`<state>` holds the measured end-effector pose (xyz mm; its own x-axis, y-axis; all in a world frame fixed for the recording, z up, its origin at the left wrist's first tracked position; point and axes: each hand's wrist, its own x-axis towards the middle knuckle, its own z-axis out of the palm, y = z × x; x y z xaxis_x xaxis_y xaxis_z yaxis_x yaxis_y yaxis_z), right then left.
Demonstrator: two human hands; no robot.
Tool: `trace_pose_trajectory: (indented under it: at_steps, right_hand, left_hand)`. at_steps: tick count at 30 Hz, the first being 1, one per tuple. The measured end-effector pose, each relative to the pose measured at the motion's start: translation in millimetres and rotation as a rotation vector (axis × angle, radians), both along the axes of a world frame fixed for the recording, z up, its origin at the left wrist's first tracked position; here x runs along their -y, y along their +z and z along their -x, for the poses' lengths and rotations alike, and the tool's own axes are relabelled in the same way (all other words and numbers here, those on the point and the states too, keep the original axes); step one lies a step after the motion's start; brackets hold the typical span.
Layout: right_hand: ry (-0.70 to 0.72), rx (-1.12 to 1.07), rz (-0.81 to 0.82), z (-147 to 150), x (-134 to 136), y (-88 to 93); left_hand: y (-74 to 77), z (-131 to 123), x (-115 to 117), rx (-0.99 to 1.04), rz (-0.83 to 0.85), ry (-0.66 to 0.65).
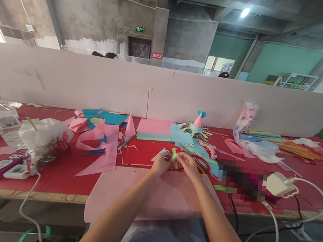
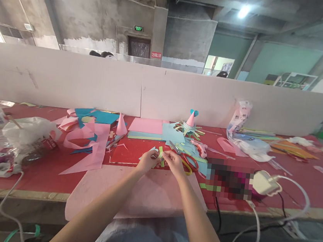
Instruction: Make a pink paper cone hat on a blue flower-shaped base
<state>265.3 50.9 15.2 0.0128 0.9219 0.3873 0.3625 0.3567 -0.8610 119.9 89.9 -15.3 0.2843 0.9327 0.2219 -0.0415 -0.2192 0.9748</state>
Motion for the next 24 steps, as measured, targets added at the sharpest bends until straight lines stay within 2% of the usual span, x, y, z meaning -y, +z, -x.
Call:
trace_pose_trajectory:
  at_steps: [5,11,14,17,21,24]
  right_hand:
    - [0.010,-0.019,0.004,-2,-1,0.9]
    - [-0.046,-0.039,0.017,-6,-3,-0.1]
    - [-0.050,-0.055,0.050,-6,-3,0.5]
    - [-0.039,-0.086,0.090,-6,-5,-0.9]
    - [-0.026,-0.198,0.163,-6,-8,-6.1]
    - [0.000,-0.248,0.185,-5,-8,-7.6]
  left_hand:
    - [-1.8,0,1,-0.042,-0.063,0.033]
    - [7.2,2,6,-0.025,-0.121,0.036]
    - [9.5,4,6,-0.068,-0.158,0.102]
    - [10.5,5,4,-0.020,-0.105,0.174]
    - [13.9,6,3,0.167,0.069,0.153]
    - [16.1,7,4,0.220,0.112,0.140]
